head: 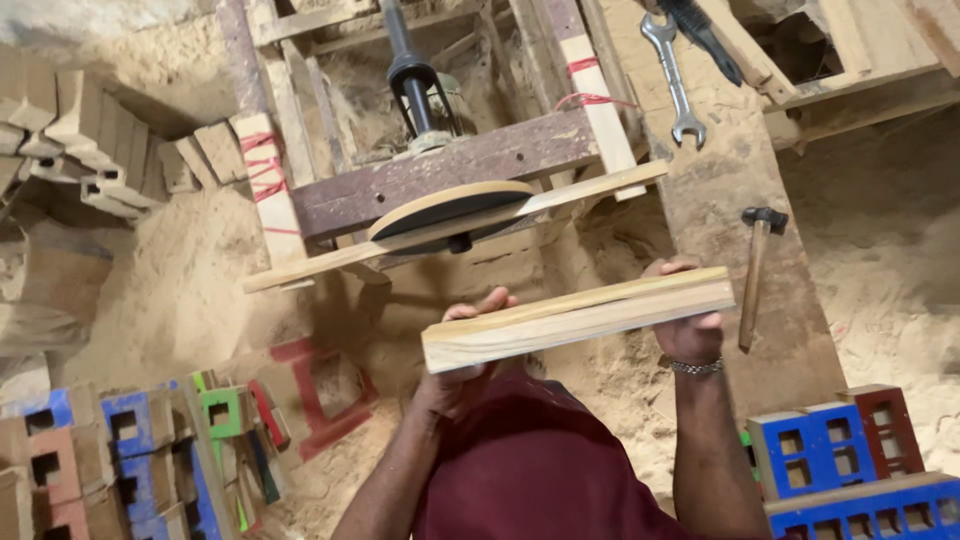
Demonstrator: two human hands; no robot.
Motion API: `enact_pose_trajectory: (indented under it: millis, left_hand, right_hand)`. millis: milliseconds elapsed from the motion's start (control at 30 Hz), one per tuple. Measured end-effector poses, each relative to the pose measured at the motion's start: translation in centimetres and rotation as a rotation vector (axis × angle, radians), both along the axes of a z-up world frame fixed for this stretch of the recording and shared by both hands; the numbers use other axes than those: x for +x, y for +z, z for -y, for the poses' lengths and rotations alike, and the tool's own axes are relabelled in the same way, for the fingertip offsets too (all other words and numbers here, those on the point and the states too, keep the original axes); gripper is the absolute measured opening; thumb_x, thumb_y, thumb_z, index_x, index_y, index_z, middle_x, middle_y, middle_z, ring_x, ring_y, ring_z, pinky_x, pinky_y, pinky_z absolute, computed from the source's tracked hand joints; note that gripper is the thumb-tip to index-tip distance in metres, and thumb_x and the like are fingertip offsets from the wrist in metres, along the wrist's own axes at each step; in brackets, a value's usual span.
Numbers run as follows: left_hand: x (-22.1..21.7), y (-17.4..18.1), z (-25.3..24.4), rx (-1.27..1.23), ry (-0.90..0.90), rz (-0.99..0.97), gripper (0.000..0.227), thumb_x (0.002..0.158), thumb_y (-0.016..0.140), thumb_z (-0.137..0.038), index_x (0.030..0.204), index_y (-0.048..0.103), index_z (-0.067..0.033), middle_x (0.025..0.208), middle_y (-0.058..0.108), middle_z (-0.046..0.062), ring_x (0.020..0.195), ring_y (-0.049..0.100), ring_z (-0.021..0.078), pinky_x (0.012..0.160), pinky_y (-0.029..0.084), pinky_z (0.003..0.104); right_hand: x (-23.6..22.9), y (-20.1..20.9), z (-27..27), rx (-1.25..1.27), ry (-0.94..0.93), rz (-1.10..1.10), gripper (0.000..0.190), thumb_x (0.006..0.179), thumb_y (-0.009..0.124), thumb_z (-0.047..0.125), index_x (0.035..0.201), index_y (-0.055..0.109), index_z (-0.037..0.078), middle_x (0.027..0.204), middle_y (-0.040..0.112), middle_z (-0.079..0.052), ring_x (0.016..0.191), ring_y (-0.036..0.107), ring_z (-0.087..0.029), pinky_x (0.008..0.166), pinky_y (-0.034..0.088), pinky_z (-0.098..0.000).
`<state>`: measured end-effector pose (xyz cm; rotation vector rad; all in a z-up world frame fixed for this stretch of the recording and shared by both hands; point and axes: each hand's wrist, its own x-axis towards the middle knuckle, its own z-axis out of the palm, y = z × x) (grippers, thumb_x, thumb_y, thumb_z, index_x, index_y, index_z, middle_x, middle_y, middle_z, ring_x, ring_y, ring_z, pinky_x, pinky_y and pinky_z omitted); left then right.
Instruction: The person sands the edges and surfaces of small, colorful wooden blocks using a rotating sanding machine. They handle the blocks one at a time, turning them to sand different sides, and place the finished pieces into a stack.
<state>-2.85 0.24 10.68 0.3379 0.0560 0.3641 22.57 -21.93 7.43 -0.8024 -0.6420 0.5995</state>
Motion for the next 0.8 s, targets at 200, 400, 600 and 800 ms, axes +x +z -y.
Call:
enact_pose_trajectory:
  millis: [200,400,600,800]
  left_hand:
    - [-4.4,-3.3,-2.6,-0.025,0.085,-0.011,0.051,0.085,0.085,-0.004,0.129,0.063,-0.0159,0.143,0.059,0.008,0.139,0.051,0.0286,0.127,0.039,0.053]
    - [-5.0,-10.2,-6.5,-0.203,0.324,-0.466,0.032,0.095,0.067,-0.017,0.125,0.063,-0.005,0.122,0.066,0.011,0.112,0.064,0.028,0.105,0.05,0.048]
    - [-3.3,-18.2,-12.5,-0.156,0.363,-0.6,0.025,0.108,0.062,-0.022,0.119,0.061,-0.0007,0.109,0.069,0.018,0.09,0.068,0.0335,0.069,0.05,0.042]
    - [-4.3,-19.3,-17.8,-0.215,0.378,-0.789,0.024,0.103,0.055,-0.018,0.123,0.06,-0.0047,0.113,0.068,0.015,0.097,0.068,0.0324,0.082,0.058,0.05]
  right_hand:
    - [-4.2,0.2,-4.2,-0.139,-0.02,0.071,0.071,0.094,0.067,0.065,0.131,0.055,0.006,0.11,0.063,-0.006,0.081,0.06,-0.01,0.062,0.051,-0.022]
    - [-6.9,-2.1,-10.8,-0.601,-0.065,-0.107,0.059,0.101,0.043,0.064,0.117,0.056,0.01,0.08,0.059,0.001,0.053,0.05,-0.002,0.04,0.043,-0.0178]
    - [-5.6,-5.5,-18.1,-0.85,-0.11,-0.375,0.056,0.105,0.052,0.062,0.082,0.056,0.012,0.061,0.054,0.002,0.041,0.044,-0.006,0.035,0.034,-0.0223]
    - [-7.2,-7.0,-22.8,-0.926,-0.187,-0.323,0.046,0.099,0.052,0.059,0.075,0.058,0.02,0.054,0.048,0.005,0.038,0.041,-0.006,0.034,0.026,-0.0234]
